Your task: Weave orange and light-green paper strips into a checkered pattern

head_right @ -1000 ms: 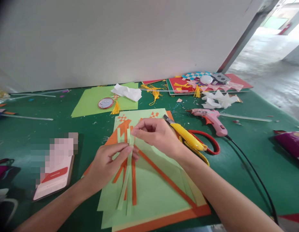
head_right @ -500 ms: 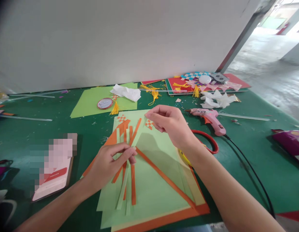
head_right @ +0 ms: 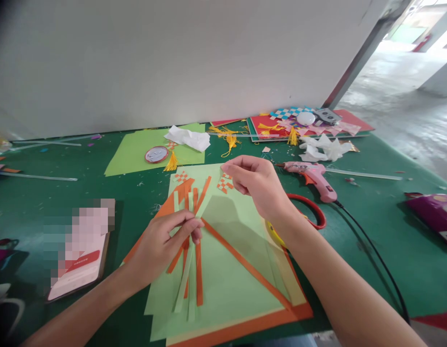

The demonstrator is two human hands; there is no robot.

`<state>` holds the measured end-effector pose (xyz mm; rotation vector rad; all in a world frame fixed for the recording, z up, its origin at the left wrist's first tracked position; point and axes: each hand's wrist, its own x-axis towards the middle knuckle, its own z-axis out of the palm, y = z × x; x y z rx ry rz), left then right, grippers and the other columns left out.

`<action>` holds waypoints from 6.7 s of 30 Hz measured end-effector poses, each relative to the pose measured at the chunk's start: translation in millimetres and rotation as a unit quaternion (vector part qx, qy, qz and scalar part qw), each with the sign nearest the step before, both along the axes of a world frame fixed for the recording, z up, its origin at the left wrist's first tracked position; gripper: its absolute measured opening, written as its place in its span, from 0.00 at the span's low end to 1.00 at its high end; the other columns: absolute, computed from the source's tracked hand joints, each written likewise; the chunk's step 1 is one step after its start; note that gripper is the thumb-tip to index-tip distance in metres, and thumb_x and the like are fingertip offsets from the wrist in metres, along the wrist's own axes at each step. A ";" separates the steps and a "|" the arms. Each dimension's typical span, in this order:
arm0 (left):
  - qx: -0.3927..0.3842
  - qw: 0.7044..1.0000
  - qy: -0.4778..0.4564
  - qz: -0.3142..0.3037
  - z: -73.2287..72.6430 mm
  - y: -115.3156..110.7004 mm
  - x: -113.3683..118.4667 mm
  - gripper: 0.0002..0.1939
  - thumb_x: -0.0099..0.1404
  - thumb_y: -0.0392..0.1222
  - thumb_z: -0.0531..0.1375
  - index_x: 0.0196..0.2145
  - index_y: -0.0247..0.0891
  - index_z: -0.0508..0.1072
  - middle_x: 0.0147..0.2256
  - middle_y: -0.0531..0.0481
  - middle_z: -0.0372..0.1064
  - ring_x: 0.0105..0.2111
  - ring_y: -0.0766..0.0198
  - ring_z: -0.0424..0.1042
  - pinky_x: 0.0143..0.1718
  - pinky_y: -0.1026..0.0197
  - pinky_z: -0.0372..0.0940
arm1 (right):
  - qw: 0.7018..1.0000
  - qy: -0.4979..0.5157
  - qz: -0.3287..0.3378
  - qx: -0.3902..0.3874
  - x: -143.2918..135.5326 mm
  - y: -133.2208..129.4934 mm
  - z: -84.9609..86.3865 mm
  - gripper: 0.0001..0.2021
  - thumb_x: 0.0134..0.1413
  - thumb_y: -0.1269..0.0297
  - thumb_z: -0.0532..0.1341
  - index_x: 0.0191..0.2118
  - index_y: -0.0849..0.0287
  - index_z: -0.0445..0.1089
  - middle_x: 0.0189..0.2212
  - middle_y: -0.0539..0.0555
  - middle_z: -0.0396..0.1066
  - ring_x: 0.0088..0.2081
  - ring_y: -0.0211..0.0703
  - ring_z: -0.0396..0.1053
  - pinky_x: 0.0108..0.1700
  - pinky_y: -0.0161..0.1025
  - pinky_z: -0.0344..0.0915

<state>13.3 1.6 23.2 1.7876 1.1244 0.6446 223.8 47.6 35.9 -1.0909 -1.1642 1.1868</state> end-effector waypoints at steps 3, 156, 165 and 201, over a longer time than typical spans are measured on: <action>-0.006 1.000 -0.002 -0.003 -3.7 -1.1 -1.5 0.16 0.73 0.44 0.50 0.32 0.37 0.71 0.27 0.55 0.72 0.27 0.71 0.71 0.31 0.69 0.63 | 1.000 -0.002 -0.001 -0.004 -0.4 1.0 -0.2 0.08 0.54 0.66 0.64 0.26 0.62 0.70 0.16 0.44 0.51 0.19 0.29 0.47 0.22 0.35 0.39; -0.181 0.952 -0.204 0.138 -7.9 11.5 -6.2 0.26 0.62 0.48 0.64 0.56 0.40 0.68 0.34 0.48 0.79 0.40 0.55 0.78 0.46 0.57 0.68 | 0.973 -0.059 0.198 -0.107 -38.8 -15.6 -30.1 0.13 0.55 0.55 0.63 0.28 0.61 0.71 0.23 0.48 0.67 0.22 0.31 0.56 0.24 0.32 0.53; -0.339 0.887 -0.303 0.083 -20.9 21.8 -5.8 0.22 0.65 0.46 0.63 0.55 0.40 0.70 0.44 0.44 0.76 0.43 0.59 0.76 0.46 0.59 0.68 | 0.976 -0.005 0.162 -0.148 -47.8 -17.2 -36.8 0.14 0.54 0.53 0.64 0.30 0.60 0.70 0.20 0.45 0.62 0.23 0.30 0.58 0.25 0.31 0.55; -0.374 0.855 -0.343 0.102 -18.1 25.3 -8.8 0.09 0.64 0.42 0.64 0.39 0.36 0.79 0.35 0.46 0.77 0.32 0.67 0.75 0.39 0.66 0.68 | 0.949 -0.300 0.023 0.092 -45.9 -26.5 -37.6 0.17 0.56 0.71 0.54 0.45 0.56 0.79 0.36 0.53 0.80 0.27 0.39 0.73 0.31 0.36 0.69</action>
